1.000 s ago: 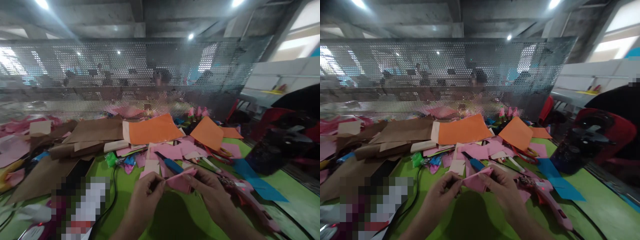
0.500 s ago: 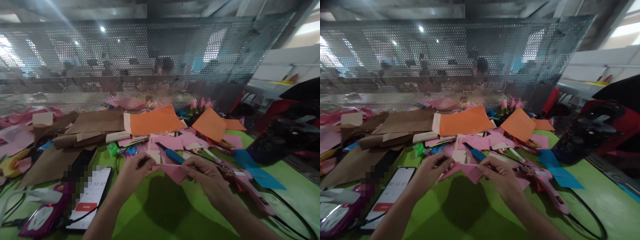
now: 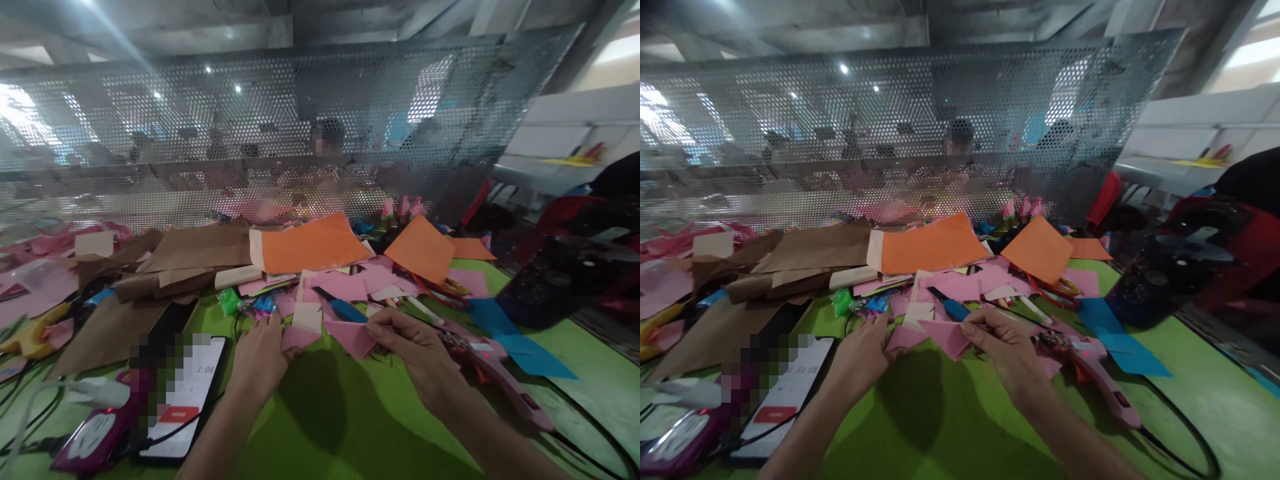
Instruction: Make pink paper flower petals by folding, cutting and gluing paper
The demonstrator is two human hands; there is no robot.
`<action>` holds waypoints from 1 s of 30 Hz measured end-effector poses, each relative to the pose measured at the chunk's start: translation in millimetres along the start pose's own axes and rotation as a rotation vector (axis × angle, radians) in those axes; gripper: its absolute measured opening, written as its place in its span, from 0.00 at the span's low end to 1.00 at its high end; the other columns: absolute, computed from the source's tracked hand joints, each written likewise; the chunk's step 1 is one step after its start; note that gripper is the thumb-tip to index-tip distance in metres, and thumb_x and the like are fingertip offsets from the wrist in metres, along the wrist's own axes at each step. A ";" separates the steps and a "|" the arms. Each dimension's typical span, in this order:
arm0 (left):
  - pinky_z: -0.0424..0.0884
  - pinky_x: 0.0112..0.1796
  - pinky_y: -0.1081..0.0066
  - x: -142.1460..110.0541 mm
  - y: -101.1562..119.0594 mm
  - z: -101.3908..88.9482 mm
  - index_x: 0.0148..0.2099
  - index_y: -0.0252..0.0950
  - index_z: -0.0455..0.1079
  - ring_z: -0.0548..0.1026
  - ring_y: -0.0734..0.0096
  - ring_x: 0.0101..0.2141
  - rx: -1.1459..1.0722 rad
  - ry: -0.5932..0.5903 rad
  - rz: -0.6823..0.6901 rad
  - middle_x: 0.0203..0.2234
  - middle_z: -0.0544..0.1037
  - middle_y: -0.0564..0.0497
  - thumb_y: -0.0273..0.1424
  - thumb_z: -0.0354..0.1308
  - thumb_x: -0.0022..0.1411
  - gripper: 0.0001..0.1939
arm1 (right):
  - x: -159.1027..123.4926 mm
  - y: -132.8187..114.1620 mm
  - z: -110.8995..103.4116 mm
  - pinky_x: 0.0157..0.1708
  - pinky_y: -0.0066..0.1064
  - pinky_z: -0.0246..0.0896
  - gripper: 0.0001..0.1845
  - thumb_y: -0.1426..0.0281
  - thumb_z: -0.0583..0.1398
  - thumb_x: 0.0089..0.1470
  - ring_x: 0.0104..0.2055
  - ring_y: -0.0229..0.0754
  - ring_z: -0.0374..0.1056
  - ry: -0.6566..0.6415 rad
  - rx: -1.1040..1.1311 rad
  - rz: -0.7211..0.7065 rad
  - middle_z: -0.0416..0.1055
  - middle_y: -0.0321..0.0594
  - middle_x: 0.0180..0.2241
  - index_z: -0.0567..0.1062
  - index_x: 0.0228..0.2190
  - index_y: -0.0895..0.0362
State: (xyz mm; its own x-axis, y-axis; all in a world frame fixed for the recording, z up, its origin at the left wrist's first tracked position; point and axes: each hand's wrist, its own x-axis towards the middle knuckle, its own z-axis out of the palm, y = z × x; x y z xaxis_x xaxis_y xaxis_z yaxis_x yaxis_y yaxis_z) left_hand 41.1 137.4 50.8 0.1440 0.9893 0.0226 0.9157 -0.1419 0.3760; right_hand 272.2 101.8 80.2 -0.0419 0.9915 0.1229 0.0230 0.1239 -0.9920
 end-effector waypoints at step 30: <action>0.57 0.21 0.78 -5.3 23.3 4.8 0.33 0.36 0.64 0.61 0.81 0.20 -1.228 -0.306 0.082 0.23 0.64 0.59 0.28 0.58 0.55 0.05 | -10.3 1.3 -0.7 0.37 0.27 0.69 0.15 0.80 0.59 0.57 0.39 0.41 0.72 0.024 -0.660 -0.803 0.74 0.42 0.37 0.78 0.43 0.53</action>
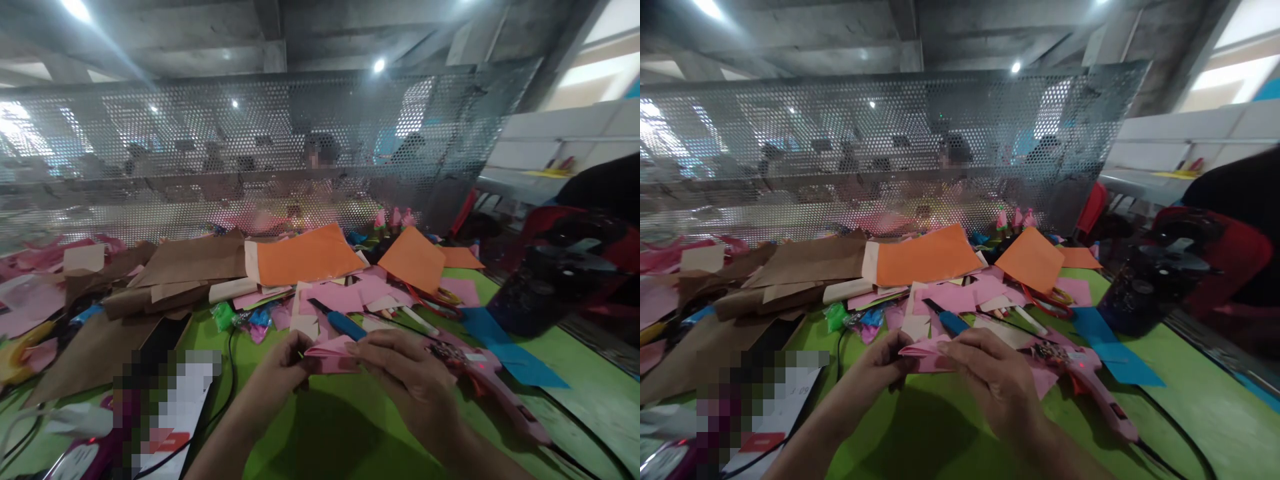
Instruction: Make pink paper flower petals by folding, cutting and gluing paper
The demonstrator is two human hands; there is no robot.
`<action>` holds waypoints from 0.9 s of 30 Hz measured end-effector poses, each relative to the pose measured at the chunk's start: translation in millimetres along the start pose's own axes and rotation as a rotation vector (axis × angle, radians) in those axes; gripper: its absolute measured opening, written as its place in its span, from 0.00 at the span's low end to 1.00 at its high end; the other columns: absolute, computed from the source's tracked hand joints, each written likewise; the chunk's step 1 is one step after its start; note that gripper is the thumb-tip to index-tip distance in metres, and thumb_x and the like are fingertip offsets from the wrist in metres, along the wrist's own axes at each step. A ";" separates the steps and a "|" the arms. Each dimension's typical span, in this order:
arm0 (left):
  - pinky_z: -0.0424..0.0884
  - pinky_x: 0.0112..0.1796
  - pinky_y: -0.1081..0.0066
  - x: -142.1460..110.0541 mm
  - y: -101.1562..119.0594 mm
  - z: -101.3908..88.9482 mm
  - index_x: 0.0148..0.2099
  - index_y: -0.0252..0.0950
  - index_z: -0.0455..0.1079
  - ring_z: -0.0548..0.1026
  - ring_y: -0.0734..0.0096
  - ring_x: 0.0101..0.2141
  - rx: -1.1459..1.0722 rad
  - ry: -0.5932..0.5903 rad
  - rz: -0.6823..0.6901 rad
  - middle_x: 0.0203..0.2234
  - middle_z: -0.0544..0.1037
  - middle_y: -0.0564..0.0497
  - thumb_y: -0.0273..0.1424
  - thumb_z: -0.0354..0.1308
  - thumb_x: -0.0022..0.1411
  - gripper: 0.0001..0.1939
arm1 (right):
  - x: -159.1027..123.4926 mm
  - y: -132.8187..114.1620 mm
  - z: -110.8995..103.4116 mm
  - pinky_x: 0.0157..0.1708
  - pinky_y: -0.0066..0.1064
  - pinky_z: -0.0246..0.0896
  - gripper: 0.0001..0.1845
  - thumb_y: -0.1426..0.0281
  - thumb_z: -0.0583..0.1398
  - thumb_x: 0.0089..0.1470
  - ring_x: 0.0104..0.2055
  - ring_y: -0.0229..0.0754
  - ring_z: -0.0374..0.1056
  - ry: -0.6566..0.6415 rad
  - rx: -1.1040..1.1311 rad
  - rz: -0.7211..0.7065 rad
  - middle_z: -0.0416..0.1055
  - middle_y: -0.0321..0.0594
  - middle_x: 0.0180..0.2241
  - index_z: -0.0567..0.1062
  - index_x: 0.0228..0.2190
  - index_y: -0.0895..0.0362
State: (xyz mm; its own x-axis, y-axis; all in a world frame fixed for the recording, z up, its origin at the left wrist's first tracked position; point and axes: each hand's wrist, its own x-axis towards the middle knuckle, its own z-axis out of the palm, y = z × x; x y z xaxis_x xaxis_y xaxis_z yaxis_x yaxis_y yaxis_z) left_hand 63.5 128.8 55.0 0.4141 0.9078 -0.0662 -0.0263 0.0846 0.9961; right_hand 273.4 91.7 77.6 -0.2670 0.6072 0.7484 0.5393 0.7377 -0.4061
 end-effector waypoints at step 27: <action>0.68 0.30 0.74 -3.9 5.5 7.2 0.59 0.42 0.63 0.70 0.73 0.30 -0.118 0.000 0.093 0.34 0.72 0.52 0.33 0.59 0.59 0.25 | 1.6 7.2 5.1 0.48 0.33 0.68 0.17 0.77 0.55 0.58 0.49 0.43 0.72 -0.170 0.073 0.162 0.75 0.44 0.46 0.78 0.43 0.51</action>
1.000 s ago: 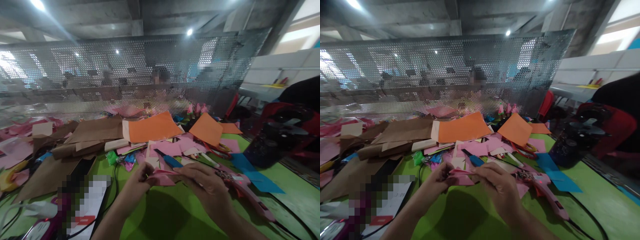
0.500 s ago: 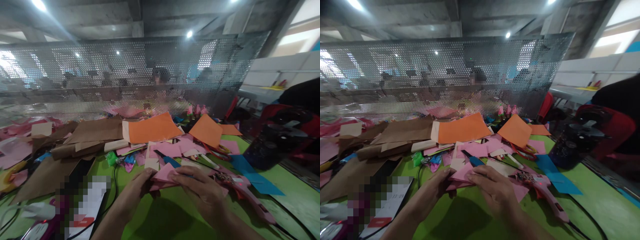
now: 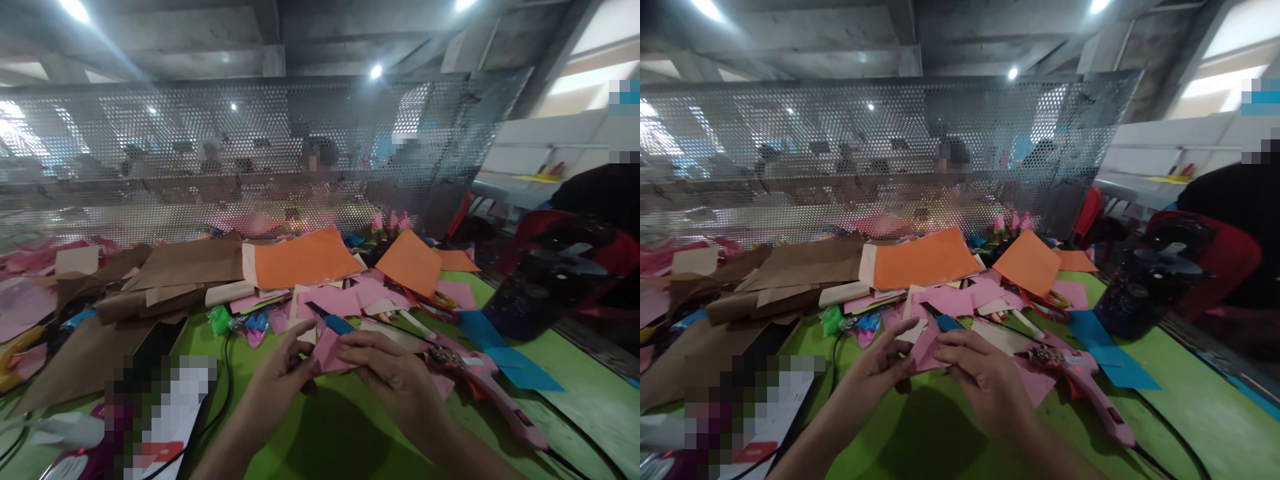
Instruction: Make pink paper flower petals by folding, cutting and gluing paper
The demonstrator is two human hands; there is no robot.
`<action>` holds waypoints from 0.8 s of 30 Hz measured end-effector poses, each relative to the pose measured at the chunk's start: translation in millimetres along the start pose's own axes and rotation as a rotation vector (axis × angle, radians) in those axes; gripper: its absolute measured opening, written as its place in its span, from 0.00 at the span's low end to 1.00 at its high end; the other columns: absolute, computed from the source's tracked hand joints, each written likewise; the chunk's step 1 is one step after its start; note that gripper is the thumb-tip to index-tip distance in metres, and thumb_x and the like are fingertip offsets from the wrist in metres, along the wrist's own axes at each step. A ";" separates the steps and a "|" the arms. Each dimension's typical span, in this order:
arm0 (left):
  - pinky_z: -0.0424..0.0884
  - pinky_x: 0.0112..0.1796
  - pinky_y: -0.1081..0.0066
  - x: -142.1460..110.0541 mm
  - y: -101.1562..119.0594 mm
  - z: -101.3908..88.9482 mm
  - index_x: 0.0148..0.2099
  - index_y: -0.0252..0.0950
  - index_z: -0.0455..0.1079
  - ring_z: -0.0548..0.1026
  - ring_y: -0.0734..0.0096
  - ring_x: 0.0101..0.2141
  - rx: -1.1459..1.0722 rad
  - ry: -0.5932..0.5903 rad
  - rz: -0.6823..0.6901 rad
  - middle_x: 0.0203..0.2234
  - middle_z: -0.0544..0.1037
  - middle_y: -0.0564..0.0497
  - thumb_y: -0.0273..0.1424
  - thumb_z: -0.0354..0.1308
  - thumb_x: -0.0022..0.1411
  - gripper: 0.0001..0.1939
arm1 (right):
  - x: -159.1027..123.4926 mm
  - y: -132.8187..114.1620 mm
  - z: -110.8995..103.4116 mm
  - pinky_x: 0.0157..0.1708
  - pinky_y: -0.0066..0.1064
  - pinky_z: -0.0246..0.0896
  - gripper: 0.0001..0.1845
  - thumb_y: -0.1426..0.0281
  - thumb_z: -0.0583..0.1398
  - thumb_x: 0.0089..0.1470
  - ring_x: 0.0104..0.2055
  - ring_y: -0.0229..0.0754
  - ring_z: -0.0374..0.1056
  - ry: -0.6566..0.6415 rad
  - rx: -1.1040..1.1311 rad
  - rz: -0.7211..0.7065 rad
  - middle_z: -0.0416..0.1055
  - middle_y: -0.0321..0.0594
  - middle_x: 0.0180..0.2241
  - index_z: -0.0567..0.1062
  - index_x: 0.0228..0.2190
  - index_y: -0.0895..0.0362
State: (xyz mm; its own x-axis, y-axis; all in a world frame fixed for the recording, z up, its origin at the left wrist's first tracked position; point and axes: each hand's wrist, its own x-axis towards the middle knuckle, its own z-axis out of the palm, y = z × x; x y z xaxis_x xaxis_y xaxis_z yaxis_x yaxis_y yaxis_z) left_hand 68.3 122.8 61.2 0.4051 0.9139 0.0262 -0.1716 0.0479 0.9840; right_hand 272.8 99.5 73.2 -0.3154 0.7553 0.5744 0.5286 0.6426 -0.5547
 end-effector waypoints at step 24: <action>0.73 0.39 0.69 8.3 -23.2 1.7 0.40 0.36 0.72 0.78 0.67 0.35 -0.041 0.190 0.066 0.32 0.81 0.49 0.29 0.65 0.51 0.13 | 2.5 -0.5 1.9 0.44 0.36 0.68 0.16 0.57 0.59 0.58 0.46 0.50 0.73 0.092 0.293 0.499 0.79 0.41 0.42 0.80 0.44 0.50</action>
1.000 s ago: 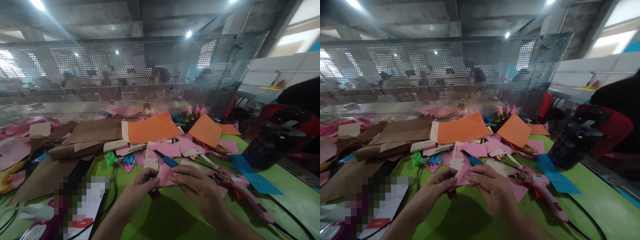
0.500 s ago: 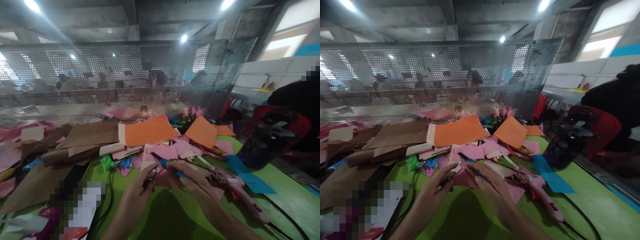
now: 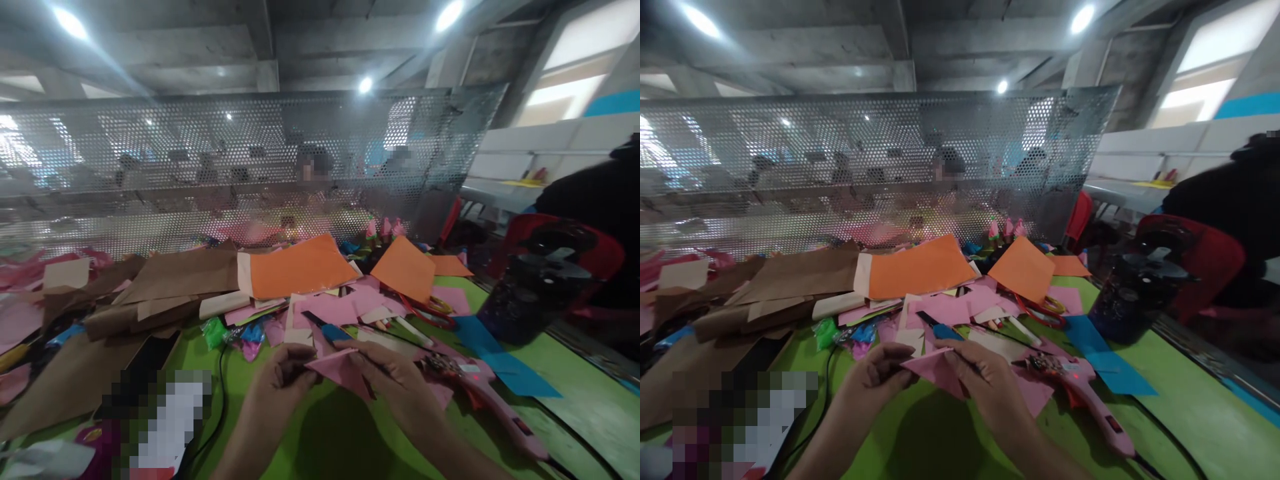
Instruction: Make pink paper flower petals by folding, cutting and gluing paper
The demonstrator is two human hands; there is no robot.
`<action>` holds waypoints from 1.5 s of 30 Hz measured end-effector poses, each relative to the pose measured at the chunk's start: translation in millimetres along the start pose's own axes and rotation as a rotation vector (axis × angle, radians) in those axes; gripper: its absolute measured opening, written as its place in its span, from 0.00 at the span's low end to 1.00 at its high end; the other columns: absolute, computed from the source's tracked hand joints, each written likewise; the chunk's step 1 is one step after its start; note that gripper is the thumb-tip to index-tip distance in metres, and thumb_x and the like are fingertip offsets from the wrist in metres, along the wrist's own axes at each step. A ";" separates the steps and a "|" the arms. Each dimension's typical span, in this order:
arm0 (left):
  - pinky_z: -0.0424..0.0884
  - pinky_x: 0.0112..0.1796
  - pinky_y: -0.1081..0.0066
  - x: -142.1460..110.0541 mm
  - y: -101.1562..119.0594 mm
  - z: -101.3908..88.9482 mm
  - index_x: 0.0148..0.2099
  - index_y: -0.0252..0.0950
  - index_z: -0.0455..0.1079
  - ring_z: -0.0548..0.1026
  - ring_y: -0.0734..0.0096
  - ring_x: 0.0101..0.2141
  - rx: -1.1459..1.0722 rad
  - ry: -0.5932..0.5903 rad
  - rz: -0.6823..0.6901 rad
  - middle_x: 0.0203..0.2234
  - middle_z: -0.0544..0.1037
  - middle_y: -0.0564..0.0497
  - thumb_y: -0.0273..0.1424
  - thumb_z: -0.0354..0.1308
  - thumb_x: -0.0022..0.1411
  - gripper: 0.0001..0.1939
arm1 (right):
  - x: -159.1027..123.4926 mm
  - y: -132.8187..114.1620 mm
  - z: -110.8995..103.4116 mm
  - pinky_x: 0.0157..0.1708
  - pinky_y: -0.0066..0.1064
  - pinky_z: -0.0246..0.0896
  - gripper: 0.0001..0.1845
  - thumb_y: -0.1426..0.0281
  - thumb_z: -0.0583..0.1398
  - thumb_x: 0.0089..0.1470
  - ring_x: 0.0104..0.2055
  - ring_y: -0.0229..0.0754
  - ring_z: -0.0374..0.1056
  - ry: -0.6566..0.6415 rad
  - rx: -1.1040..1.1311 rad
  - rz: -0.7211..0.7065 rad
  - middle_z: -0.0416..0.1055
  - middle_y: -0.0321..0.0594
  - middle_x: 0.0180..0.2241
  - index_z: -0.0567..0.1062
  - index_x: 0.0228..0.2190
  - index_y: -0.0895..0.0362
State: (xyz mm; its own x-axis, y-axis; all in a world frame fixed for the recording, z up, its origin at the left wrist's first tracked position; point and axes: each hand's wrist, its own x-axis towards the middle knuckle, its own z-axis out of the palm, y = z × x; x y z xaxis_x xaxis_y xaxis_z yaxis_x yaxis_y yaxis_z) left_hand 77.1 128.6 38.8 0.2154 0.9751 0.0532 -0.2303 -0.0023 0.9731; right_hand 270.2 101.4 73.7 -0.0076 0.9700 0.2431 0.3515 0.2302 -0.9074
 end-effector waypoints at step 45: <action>0.57 0.24 0.74 -7.1 0.7 -3.3 0.28 0.37 0.68 0.64 0.72 0.21 0.465 -0.053 0.019 0.16 0.65 0.56 0.47 0.53 0.62 0.19 | -0.7 -1.1 -2.2 0.34 0.29 0.59 0.17 0.56 0.59 0.57 0.35 0.42 0.67 -0.079 0.273 0.176 0.73 0.37 0.30 0.78 0.35 0.56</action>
State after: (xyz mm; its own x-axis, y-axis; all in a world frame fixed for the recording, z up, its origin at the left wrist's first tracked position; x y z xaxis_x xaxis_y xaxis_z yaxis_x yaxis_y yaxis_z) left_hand 72.3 122.4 38.3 0.2659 0.9613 0.0718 0.2125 -0.1311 0.9683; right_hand 271.8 100.3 75.3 -0.0451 0.9974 0.0564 0.0900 0.0603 -0.9941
